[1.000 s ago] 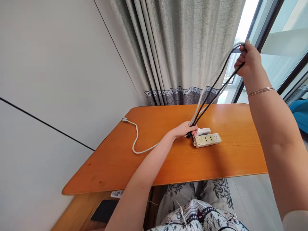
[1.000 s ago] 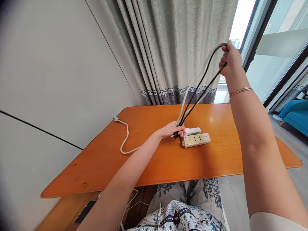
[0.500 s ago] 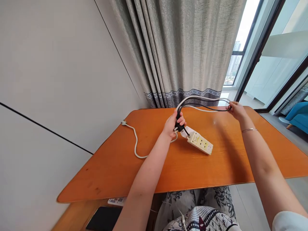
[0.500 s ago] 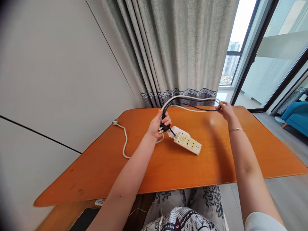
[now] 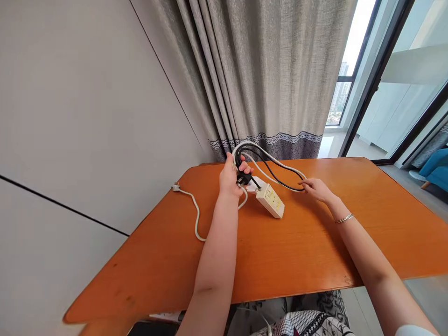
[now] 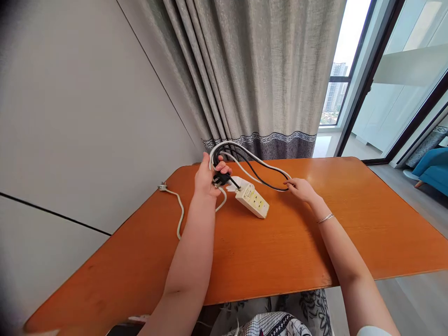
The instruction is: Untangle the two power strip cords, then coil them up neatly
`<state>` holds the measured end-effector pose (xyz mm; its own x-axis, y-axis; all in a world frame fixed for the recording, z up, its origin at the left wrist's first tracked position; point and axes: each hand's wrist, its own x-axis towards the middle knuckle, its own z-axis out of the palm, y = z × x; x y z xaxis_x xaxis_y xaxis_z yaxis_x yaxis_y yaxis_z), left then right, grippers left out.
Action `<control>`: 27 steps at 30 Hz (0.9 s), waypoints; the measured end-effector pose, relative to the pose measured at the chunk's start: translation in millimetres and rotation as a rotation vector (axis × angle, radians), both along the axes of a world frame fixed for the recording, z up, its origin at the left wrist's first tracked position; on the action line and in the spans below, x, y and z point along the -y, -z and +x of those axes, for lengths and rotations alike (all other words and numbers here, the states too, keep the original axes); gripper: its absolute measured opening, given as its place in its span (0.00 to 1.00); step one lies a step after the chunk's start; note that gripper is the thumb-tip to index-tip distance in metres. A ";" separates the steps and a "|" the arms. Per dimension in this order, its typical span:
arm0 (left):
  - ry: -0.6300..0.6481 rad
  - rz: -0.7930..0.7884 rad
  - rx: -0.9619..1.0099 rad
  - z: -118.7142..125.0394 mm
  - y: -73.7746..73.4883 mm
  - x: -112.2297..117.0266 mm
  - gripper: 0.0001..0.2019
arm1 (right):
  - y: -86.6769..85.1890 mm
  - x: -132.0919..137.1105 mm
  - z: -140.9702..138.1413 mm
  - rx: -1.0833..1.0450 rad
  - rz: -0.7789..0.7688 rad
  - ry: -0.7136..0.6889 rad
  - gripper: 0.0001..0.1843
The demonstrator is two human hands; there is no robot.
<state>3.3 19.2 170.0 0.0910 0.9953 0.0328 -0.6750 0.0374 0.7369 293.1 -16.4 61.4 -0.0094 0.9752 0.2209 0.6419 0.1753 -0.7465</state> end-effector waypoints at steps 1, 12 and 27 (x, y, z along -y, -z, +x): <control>-0.010 -0.006 0.025 -3.2 -1.2 -0.6 0.24 | -2.3 2.6 -4.1 0.137 -0.025 -0.052 0.14; -0.121 -0.027 0.069 -11.6 -4.2 -2.8 0.23 | -15.0 8.0 -12.1 0.649 0.419 -0.046 0.10; 0.107 0.332 -0.192 -8.0 8.1 7.5 0.27 | -82.2 73.1 -64.3 0.233 0.735 -0.387 0.20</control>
